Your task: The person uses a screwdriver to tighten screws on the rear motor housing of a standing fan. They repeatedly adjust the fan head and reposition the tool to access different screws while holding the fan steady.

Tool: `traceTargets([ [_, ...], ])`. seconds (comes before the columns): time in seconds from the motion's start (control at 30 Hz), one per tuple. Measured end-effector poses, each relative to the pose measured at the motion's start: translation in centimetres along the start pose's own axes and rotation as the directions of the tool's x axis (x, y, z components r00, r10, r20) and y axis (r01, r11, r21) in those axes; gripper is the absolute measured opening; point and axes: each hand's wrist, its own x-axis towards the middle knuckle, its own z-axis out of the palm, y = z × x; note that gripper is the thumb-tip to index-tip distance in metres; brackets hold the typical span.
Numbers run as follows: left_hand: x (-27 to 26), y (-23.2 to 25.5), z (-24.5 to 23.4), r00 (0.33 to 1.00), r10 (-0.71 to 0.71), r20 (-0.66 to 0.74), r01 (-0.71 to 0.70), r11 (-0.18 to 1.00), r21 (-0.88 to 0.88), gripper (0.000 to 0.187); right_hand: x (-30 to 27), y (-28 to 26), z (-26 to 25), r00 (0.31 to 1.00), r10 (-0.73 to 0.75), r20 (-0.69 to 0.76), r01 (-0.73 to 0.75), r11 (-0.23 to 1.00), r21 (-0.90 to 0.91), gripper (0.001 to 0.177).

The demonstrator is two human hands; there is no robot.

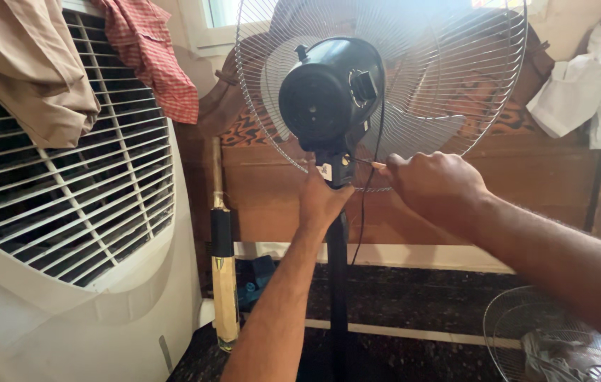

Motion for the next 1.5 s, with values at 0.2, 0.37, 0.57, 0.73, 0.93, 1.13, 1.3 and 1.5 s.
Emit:
traceTargets([
  [0.2, 0.0, -0.5, 0.1, 0.999, 0.032, 0.01, -0.032, 0.999, -0.001, 0.092, 1.0, 0.1, -0.4, 0.995, 0.058, 0.084, -0.071, 0.986, 0.15, 0.053],
  [0.37, 0.0, -0.5, 0.1, 1.0, 0.025, 0.012, -0.024, 0.999, -0.024, 0.09, 0.9, 0.0, -0.2, 0.999, 0.048, 0.026, -0.052, 0.984, 0.169, 0.053],
  [0.57, -0.1, -0.4, 0.1, 0.992, 0.118, -0.034, -0.12, 0.991, -0.062, 0.096, 0.9, 0.1, 0.4, 0.998, 0.06, 0.013, -0.062, 0.978, 0.198, 0.052],
  [0.73, 0.3, -1.2, 0.5, 0.998, 0.049, 0.026, -0.047, 0.998, -0.044, 0.081, 1.2, 0.3, 1.1, 0.999, 0.048, -0.012, -0.045, 0.985, 0.165, 0.05],
  [0.93, 0.9, -2.6, 0.0, 0.982, 0.164, 0.092, -0.165, 0.986, 0.0, 0.104, 1.0, 1.3, 3.1, 0.996, 0.07, -0.056, -0.057, 0.977, 0.204, 0.043],
  [1.13, -1.4, -1.4, -2.3, 0.962, 0.07, 0.263, -0.05, 0.995, -0.084, 0.068, 0.5, 2.0, 5.8, 0.996, 0.085, 0.002, -0.079, 0.913, 0.4, 0.031],
  [1.3, -6.6, 1.6, -6.8, 0.909, 0.416, 0.013, -0.403, 0.872, 0.278, 0.06, -1.3, 1.7, 5.9, 0.997, -0.026, -0.069, 0.065, 0.758, 0.649, 0.027],
  [1.5, -8.7, 5.5, -9.3, 0.898, 0.401, 0.178, -0.431, 0.883, 0.187, 0.057, -2.0, -1.9, 4.9, 0.94, -0.063, -0.335, 0.305, 0.596, 0.743, 0.007],
])
